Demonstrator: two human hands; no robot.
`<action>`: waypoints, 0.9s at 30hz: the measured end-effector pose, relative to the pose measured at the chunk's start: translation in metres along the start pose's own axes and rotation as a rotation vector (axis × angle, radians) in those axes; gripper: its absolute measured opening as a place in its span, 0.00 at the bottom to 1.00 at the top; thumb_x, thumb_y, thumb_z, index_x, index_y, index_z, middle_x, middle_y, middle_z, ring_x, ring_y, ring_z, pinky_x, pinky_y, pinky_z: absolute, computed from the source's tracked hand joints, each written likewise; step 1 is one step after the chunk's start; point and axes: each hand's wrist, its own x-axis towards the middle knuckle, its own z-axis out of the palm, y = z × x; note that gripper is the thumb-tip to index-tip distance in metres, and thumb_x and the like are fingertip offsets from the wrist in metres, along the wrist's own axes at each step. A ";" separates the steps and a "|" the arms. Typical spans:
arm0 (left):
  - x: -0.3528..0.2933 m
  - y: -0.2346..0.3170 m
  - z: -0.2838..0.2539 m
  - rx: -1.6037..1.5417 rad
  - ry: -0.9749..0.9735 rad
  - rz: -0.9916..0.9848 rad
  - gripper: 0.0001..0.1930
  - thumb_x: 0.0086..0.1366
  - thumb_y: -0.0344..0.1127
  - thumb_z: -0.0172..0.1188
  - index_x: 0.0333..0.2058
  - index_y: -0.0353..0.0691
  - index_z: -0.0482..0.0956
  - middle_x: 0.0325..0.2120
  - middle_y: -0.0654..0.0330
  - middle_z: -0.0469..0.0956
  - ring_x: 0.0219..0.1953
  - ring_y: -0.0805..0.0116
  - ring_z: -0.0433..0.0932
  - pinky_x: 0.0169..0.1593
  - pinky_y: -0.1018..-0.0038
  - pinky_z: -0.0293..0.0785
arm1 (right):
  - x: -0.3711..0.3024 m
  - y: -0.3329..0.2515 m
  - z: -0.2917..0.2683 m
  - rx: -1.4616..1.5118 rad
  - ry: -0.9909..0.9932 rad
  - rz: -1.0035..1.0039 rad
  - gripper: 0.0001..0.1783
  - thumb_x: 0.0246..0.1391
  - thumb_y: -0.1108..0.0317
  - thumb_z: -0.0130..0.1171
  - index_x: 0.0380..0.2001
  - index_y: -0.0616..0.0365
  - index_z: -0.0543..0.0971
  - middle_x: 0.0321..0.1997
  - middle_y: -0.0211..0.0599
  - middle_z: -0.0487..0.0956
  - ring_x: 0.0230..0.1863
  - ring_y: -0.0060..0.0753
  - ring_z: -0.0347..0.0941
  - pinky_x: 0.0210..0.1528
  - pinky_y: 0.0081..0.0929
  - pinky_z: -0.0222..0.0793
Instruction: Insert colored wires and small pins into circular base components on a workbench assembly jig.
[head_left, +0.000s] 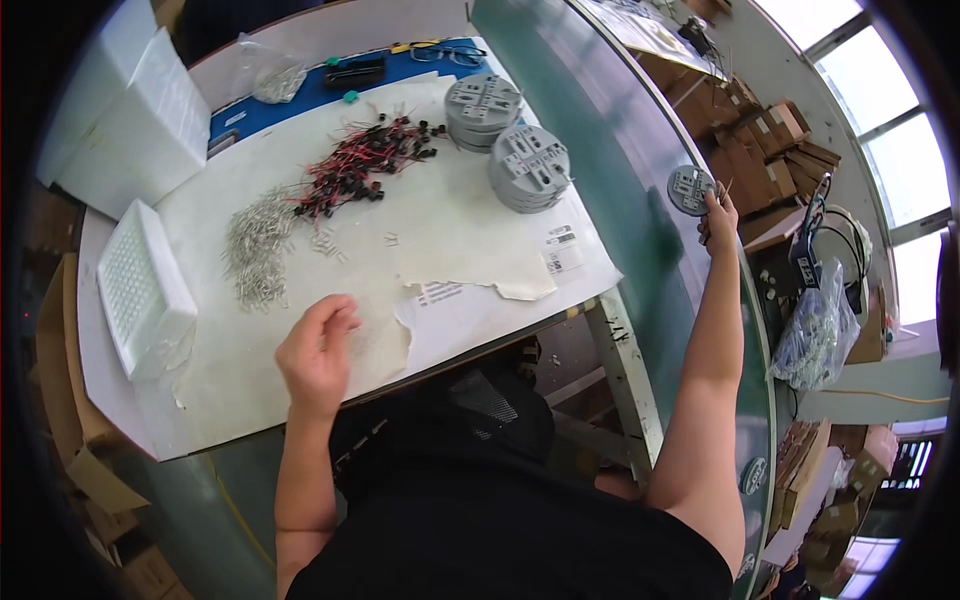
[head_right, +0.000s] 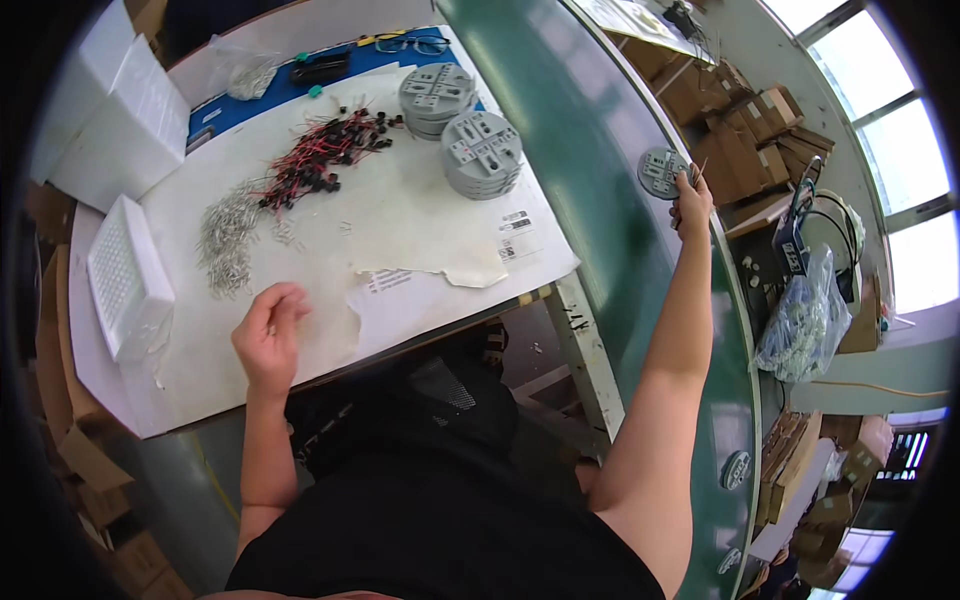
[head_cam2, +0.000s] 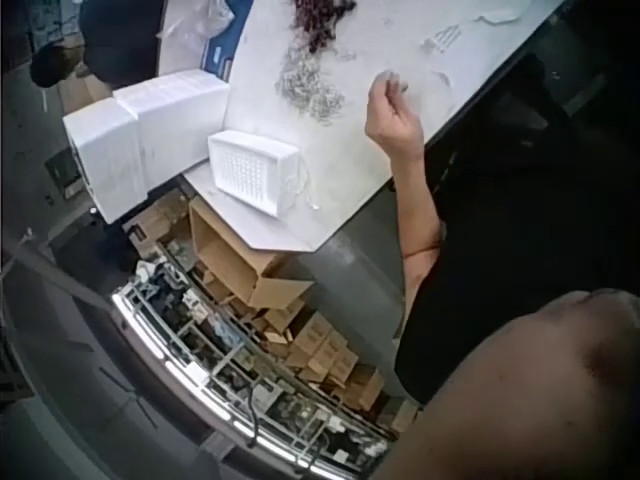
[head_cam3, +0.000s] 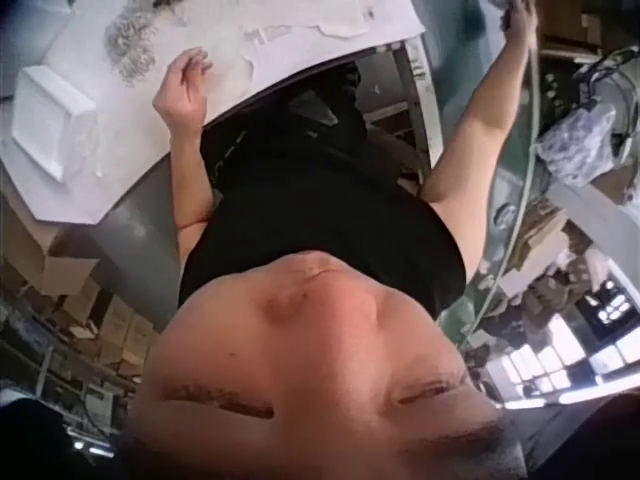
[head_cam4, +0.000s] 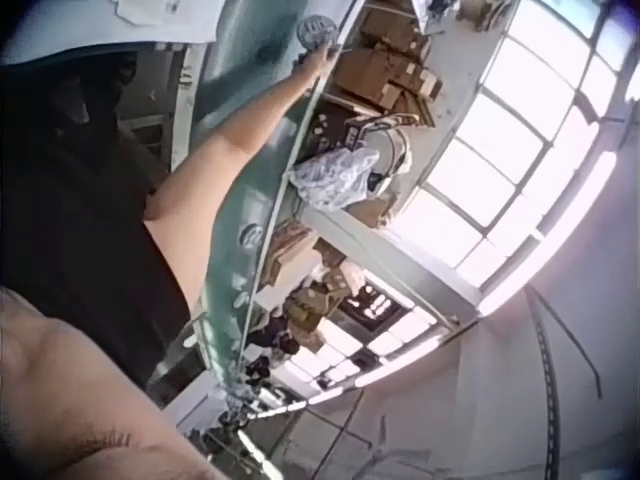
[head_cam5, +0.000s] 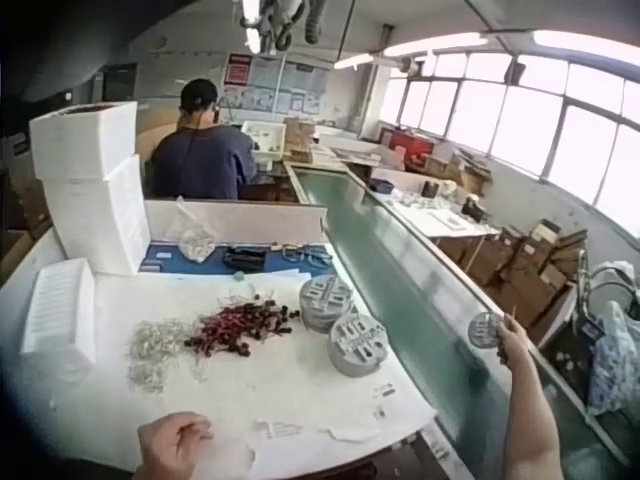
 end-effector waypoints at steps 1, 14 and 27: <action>-0.007 -0.010 -0.009 -0.007 -0.008 0.005 0.08 0.73 0.23 0.63 0.49 0.29 0.82 0.37 0.54 0.87 0.37 0.67 0.89 0.40 0.72 0.85 | 0.019 0.015 -0.022 -0.165 -0.039 0.056 0.20 0.69 0.57 0.65 0.61 0.47 0.82 0.28 0.26 0.80 0.22 0.22 0.72 0.23 0.29 0.70; -0.009 0.012 -0.013 0.273 -0.066 0.093 0.23 0.62 0.29 0.72 0.55 0.34 0.81 0.47 0.52 0.85 0.47 0.55 0.83 0.52 0.65 0.79 | -0.143 -0.111 0.167 -0.554 -0.522 -0.303 0.29 0.64 0.45 0.65 0.30 0.66 0.84 0.21 0.33 0.78 0.22 0.27 0.72 0.26 0.31 0.67; -0.020 0.031 -0.057 0.505 -0.090 0.117 0.53 0.49 0.59 0.80 0.69 0.36 0.69 0.61 0.50 0.77 0.65 0.50 0.70 0.69 0.56 0.64 | -0.272 -0.139 0.220 -0.553 -0.857 -0.348 0.14 0.62 0.64 0.63 0.31 0.65 0.87 0.20 0.39 0.83 0.22 0.30 0.75 0.29 0.34 0.71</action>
